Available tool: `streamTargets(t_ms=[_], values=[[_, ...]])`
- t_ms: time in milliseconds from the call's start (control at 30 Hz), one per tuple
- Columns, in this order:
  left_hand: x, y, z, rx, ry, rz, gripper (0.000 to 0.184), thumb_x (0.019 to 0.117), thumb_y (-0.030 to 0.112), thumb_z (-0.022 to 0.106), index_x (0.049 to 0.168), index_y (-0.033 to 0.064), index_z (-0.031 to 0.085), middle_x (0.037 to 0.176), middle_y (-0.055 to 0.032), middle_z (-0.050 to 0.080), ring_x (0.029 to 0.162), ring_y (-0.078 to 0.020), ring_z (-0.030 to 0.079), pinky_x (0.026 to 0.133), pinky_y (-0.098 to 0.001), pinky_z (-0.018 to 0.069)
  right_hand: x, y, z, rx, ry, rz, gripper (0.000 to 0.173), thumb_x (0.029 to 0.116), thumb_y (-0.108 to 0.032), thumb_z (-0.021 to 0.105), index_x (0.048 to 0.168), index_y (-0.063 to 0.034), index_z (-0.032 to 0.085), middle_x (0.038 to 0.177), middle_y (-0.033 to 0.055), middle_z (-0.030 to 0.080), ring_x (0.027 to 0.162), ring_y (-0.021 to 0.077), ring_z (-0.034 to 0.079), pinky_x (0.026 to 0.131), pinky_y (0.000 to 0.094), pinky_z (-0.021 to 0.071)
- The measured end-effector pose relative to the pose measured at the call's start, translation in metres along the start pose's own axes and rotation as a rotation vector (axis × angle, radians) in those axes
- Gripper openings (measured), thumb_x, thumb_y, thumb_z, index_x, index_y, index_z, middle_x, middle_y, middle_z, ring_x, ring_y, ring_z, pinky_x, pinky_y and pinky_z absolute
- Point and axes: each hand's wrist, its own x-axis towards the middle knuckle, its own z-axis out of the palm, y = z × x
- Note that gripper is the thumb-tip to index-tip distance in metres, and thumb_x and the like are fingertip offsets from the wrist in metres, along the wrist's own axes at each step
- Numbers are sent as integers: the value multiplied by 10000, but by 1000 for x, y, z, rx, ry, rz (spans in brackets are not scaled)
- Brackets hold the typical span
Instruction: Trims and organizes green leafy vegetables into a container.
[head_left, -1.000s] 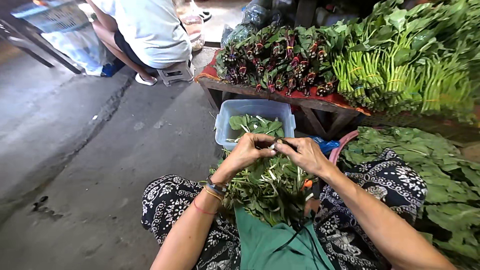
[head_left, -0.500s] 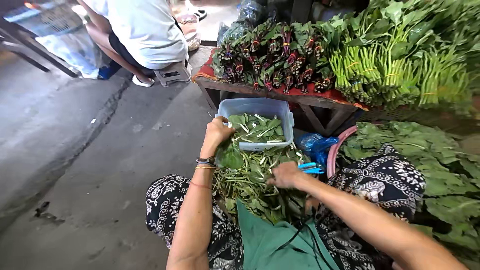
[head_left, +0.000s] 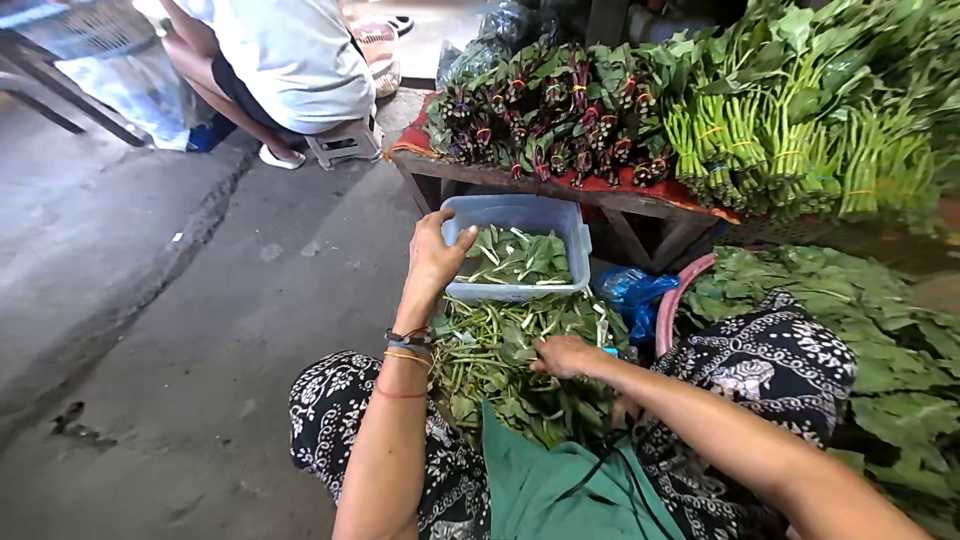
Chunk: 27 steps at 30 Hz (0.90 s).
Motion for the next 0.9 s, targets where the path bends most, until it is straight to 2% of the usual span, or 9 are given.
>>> streamTargets(t_ms=[200,300,467,533,600,633,700,800,900], values=[[-4,-1,-12,-33,4,30,393,1015,315,650,1331,83,633,1447,-199,548,1238,-421,573,935,-619,485,9,7,15,-20,-73,-16,594,1014,-208,632,1525,-16,399,1387,350,538,1279,534,538,1030,705,418],[1,-6,-20,-46,-10,23,388,1013,317,656,1324,85,640,1421,-188,577,1227,-394,595,958,-608,493,16,2,16,-15,-86,-1,602,985,-156,657,1515,-2,416,1373,356,547,1275,538,539,1019,722,421],[21,-12,-17,-17,0,83,394,981,251,695,1304,32,642,1349,-224,604,1176,-368,627,979,-578,511,49,-7,18,218,47,10,536,983,-154,653,1453,38,483,1366,346,565,1275,526,550,1020,721,427],[19,-9,-17,9,-3,102,393,974,227,691,1305,21,638,1347,-237,599,1177,-375,617,976,-576,499,64,-8,24,259,111,10,659,965,-247,719,1494,29,439,1437,346,510,1339,523,496,1061,716,397],[5,-1,-22,115,-36,155,412,983,232,684,1316,-3,622,1370,-253,579,1197,-402,601,981,-593,485,70,-10,28,225,162,-12,863,893,-340,809,1554,14,381,1544,343,389,1439,541,348,1118,750,291],[-7,6,-26,210,-70,215,435,986,246,684,1321,-23,614,1388,-266,564,1205,-429,598,977,-607,490,73,-11,25,175,181,-51,860,881,-352,820,1542,12,406,1544,332,396,1448,540,330,1124,760,264],[-35,18,-34,382,-165,390,489,971,304,684,1325,-29,621,1419,-284,539,1214,-462,599,955,-611,516,69,-11,-1,87,215,-182,665,940,-333,755,1446,32,524,1453,314,510,1380,507,450,1096,718,347],[-64,17,-43,398,-460,596,568,949,458,654,1345,50,646,1395,-200,602,1244,-390,617,997,-559,531,58,-3,-62,17,337,-343,505,987,-240,684,1412,5,567,1391,279,570,1306,453,544,1063,638,433],[-31,19,-65,440,-916,406,553,952,402,712,1380,62,623,1320,-175,657,1201,-330,645,1033,-524,504,56,19,-133,-240,420,-337,593,957,-245,723,1483,-55,524,1496,243,506,1387,450,469,1095,660,381]])
